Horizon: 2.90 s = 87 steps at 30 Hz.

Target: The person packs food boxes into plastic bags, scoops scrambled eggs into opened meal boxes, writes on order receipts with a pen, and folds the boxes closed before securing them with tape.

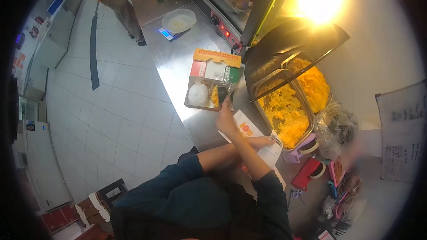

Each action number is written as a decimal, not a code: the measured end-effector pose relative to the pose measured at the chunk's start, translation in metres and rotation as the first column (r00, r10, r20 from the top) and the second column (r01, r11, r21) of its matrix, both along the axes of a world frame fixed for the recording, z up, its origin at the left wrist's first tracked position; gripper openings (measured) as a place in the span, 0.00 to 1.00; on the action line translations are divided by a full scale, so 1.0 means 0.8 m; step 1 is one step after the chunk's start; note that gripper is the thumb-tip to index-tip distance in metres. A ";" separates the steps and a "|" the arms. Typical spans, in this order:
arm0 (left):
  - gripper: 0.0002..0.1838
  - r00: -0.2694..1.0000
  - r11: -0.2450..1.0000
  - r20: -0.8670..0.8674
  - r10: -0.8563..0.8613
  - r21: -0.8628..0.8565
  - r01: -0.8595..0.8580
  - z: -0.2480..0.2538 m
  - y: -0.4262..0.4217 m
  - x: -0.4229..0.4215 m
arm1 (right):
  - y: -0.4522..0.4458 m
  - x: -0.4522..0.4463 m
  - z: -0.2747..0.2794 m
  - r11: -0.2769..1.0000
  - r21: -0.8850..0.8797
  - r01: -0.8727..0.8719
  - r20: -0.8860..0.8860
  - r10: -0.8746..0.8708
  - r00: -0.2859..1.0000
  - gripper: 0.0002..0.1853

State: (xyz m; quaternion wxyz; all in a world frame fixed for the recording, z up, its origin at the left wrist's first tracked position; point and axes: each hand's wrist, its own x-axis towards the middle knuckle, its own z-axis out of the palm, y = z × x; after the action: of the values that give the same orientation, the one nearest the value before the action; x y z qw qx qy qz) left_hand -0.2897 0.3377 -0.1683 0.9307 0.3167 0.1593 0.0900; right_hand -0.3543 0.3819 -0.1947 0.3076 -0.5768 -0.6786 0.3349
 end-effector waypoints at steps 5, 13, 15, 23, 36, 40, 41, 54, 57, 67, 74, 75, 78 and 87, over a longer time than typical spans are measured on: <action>0.17 0.989 0.986 0.148 0.002 -0.168 0.023 0.002 0.000 0.001 | -0.040 -0.050 0.097 0.988 -0.060 -0.144 0.637 0.149 0.756 0.39; 0.16 0.983 0.989 0.179 0.047 -0.145 -0.021 -0.004 -0.001 0.002 | -0.015 -0.015 0.050 0.977 0.215 -0.009 0.086 -0.009 0.996 0.37; 0.16 0.988 0.987 0.146 0.047 -0.161 -0.023 -0.004 0.001 0.002 | -0.017 0.003 0.033 0.992 -0.128 0.013 -0.376 -0.061 0.925 0.35; 0.16 0.998 0.967 -0.022 0.053 -0.249 -0.057 0.023 0.003 -0.005 | -0.078 0.203 0.164 0.796 -0.575 -0.191 -0.818 -0.559 0.134 0.07; 0.17 0.999 0.976 0.011 0.032 -0.214 -0.029 0.002 0.006 -0.004 | -0.059 0.250 0.106 0.890 -0.162 0.426 0.823 -0.116 0.555 0.29; 0.16 0.997 0.967 0.047 0.067 -0.248 -0.053 0.012 0.005 -0.005 | -0.089 0.243 0.131 0.903 -0.246 0.352 0.796 -0.018 0.605 0.26; 0.16 0.997 0.968 0.033 0.071 -0.244 -0.061 0.011 0.004 -0.005 | -0.094 0.242 0.143 0.903 -0.279 0.326 0.780 0.016 0.625 0.25; 0.16 0.999 0.972 0.015 0.040 -0.233 -0.035 0.022 0.007 -0.010 | -0.068 0.344 0.157 0.439 -0.897 -0.042 -0.229 -0.383 0.895 0.31; 0.17 0.999 0.972 -0.007 0.044 -0.231 -0.045 0.015 0.006 -0.008 | -0.057 0.369 0.140 0.521 -0.848 -0.094 -0.351 -0.421 0.836 0.30; 0.17 0.998 0.967 -0.020 0.054 -0.248 -0.058 0.013 0.007 -0.010 | -0.042 0.311 0.085 0.988 0.069 0.140 0.949 -0.108 0.297 0.33; 0.17 0.999 0.970 -0.008 0.051 -0.238 -0.051 0.013 0.008 -0.010 | -0.090 0.272 0.127 0.988 -0.111 0.108 0.906 0.056 0.419 0.27; 0.18 0.998 0.969 -0.008 0.062 -0.240 -0.063 0.011 0.008 -0.010 | -0.094 0.272 0.130 0.981 -0.152 0.121 0.884 0.080 0.461 0.27; 0.18 0.996 0.965 0.011 0.084 -0.250 -0.078 0.009 0.005 -0.009 | -0.103 0.272 0.153 0.938 -0.309 0.158 0.786 0.158 0.598 0.26; 0.18 1.000 0.973 0.003 0.024 -0.231 -0.023 0.018 0.009 -0.008 | -0.072 0.314 0.132 0.862 -0.504 0.046 0.340 0.150 0.929 0.28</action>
State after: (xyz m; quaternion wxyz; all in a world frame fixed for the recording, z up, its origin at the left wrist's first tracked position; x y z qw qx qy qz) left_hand -0.2958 0.3445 -0.1541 0.9605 0.2042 0.1698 0.0827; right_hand -0.1035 0.3243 -0.0889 0.0045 -0.6704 -0.6283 0.3947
